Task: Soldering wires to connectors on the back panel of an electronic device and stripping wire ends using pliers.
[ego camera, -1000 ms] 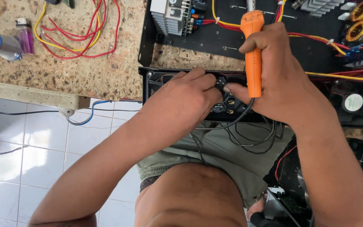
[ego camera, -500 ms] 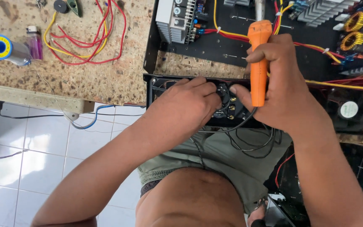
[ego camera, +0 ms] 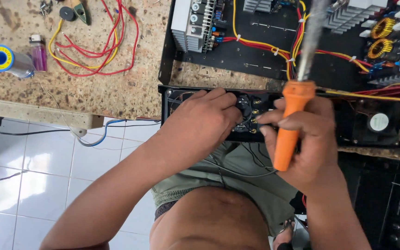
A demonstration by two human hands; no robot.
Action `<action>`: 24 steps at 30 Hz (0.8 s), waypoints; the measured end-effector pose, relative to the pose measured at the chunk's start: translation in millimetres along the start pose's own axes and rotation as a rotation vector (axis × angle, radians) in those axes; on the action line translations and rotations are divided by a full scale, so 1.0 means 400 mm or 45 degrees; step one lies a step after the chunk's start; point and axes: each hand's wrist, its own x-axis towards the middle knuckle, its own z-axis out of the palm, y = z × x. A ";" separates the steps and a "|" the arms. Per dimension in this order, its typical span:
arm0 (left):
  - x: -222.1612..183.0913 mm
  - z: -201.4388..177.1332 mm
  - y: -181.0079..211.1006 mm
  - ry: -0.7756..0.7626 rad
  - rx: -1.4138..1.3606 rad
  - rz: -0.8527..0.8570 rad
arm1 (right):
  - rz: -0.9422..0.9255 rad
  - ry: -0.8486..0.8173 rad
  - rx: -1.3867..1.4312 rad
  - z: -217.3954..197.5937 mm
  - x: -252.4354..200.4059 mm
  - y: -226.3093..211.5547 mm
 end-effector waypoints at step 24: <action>-0.011 -0.018 0.105 0.393 -0.427 -0.296 | 0.208 -0.502 -0.414 0.010 0.008 0.003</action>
